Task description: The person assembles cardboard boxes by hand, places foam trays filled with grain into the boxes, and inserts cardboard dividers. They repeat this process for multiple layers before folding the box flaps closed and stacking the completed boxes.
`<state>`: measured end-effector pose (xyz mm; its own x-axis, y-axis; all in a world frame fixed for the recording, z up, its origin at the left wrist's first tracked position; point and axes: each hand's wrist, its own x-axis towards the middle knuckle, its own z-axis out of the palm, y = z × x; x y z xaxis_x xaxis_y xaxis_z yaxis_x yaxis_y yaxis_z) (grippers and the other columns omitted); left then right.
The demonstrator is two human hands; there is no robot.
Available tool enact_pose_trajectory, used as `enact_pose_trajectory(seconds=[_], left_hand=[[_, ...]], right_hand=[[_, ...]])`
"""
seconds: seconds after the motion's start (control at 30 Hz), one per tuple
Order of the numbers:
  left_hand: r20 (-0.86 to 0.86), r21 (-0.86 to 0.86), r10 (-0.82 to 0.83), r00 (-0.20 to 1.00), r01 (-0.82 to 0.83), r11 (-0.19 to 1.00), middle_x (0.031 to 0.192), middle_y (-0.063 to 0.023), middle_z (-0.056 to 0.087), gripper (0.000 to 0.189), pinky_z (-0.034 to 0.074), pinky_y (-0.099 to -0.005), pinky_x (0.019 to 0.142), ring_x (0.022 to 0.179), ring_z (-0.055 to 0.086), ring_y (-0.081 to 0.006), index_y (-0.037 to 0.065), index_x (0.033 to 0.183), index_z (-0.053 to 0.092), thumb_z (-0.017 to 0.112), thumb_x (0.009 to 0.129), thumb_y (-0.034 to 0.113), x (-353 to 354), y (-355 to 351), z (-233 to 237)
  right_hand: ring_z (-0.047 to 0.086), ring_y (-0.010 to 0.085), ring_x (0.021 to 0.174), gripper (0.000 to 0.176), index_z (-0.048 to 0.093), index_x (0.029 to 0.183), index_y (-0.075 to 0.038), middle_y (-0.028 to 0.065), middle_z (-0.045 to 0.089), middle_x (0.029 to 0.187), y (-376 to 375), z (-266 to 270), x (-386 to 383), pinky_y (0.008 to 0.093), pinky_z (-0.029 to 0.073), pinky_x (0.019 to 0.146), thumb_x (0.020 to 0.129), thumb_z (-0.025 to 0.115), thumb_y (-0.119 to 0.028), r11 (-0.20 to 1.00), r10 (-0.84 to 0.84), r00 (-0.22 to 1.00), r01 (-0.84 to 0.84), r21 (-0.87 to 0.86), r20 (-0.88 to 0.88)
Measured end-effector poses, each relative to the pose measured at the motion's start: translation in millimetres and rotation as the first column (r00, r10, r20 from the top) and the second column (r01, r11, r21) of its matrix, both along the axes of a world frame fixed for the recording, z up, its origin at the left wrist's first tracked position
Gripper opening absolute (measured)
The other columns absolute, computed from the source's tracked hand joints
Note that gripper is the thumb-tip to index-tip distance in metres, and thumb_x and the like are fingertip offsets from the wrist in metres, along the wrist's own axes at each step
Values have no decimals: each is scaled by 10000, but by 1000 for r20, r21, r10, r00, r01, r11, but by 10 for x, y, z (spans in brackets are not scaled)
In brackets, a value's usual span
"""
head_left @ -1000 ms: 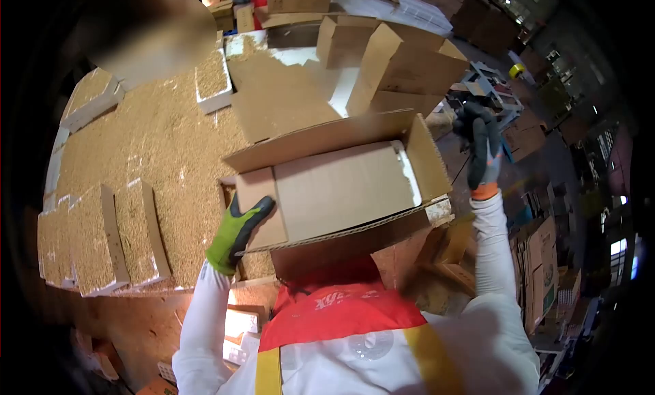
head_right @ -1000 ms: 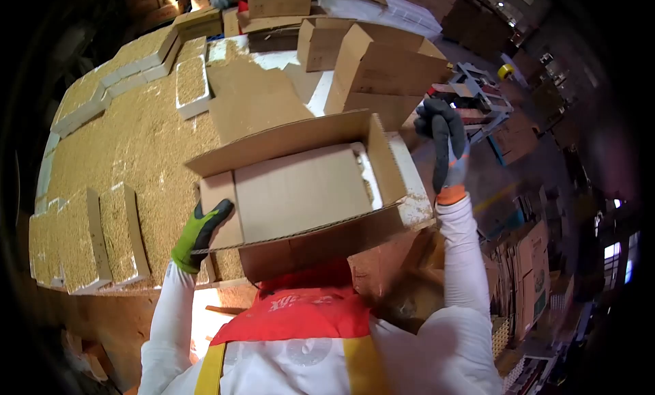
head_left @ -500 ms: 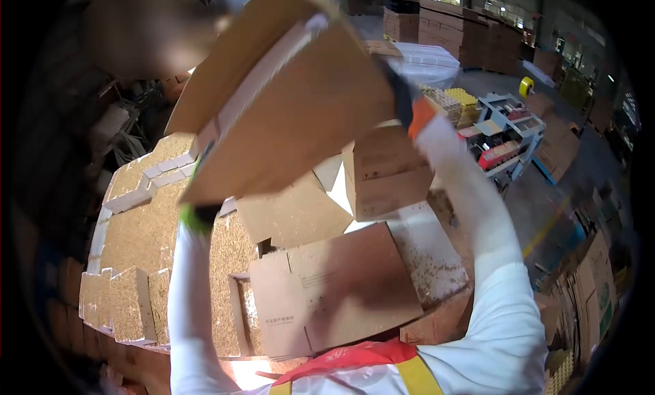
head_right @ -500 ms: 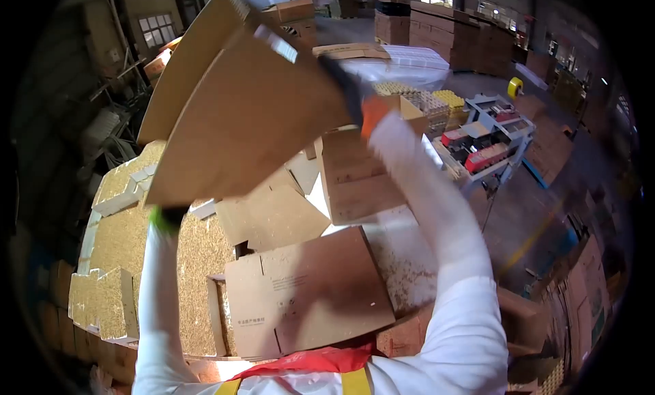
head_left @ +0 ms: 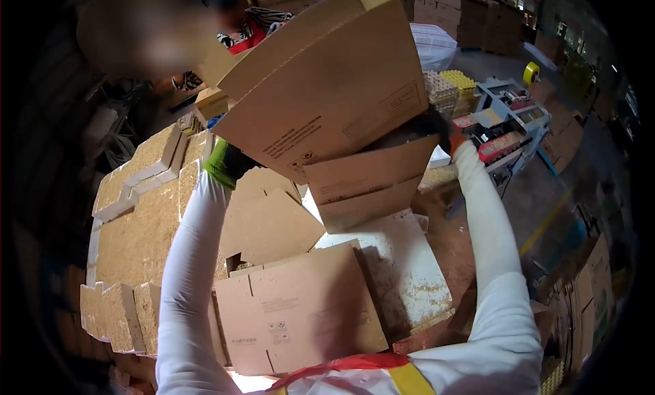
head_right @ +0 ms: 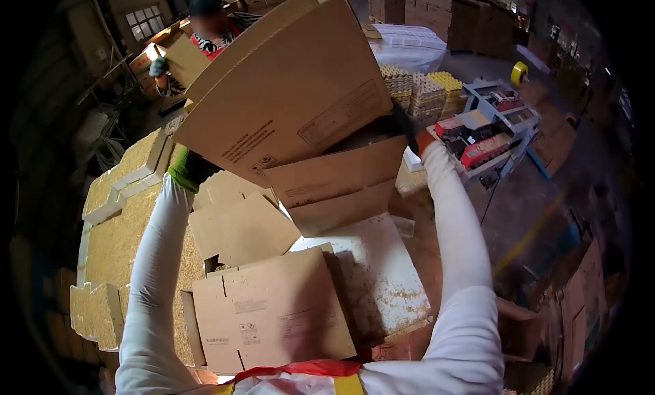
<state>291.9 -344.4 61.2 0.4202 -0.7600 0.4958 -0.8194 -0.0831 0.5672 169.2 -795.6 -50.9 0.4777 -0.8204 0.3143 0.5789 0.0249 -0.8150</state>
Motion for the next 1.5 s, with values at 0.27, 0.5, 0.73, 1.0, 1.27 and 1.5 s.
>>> enact_pose_trajectory(seconds=[0.27, 0.5, 0.73, 1.0, 1.27, 1.5], left_hand=[[-834, 283, 273, 480, -53, 958, 1375, -206, 480, 868, 455, -571, 933, 1244, 483, -324, 56, 1419, 411, 422, 859, 719, 321, -486, 225], [-915, -92, -40, 401, -114, 989, 1511, -168, 316, 960, 341, -671, 969, 1378, 316, -346, 207, 1510, 266, 248, 803, 857, -91, -636, -803], [-487, 10, 446, 751, -506, 863, 1298, -100, 586, 438, 437, -297, 972, 1146, 557, -182, 34, 1308, 555, 595, 944, 273, -727, 1538, -1917], [-518, 528, 740, 429, -521, 671, 1464, -329, 314, 1098, 307, -380, 1117, 1389, 325, -365, -116, 1451, 178, 810, 714, 397, -3308, 3789, -2602], [-287, 483, 205, 936, -44, 875, 1441, -306, 310, 856, 422, -429, 1027, 1271, 455, -382, 135, 1420, 447, 824, 675, 326, -2788, 4169, -861], [-471, 825, 601, 646, 82, 559, 1071, -155, 685, 461, 552, -356, 849, 927, 673, -254, 79, 1233, 628, 742, 794, 165, -1545, 3744, 285]], right_hand=[[472, 200, 1258, 564, 433, 1415, -51, 69, 476, 1420, 147, -375, -19, 330, 352, 1078, 1015, 392, -446, 998, 46, 997, -48, 40, 62], [478, 264, 1224, 678, 437, 1406, -125, 54, 487, 1402, 394, -465, -193, 392, 358, 1060, 951, 389, -624, 970, 222, 973, -227, 91, 56], [585, 172, 1031, 523, 530, 1307, -116, 42, 601, 1224, 273, -1396, -1285, 314, 461, 841, 970, 410, -498, 990, 67, 897, -4, 143, -436], [482, 361, 1243, 881, 214, 1481, 15, 240, 392, 1443, 3876, -1836, -3126, 435, 413, 1008, 867, 664, -430, 562, -439, 264, -665, -492, -859], [565, 389, 1135, 558, 550, 1272, -44, 171, 558, 1305, 4053, 407, -2512, 389, 468, 940, 861, 673, -401, 461, -356, -49, -878, -130, -933], [644, 325, 878, 416, 611, 1115, -80, 134, 660, 979, 4673, 1165, -1804, 401, 514, 777, 831, 703, -371, -209, -110, 858, -514, -832, -502]])
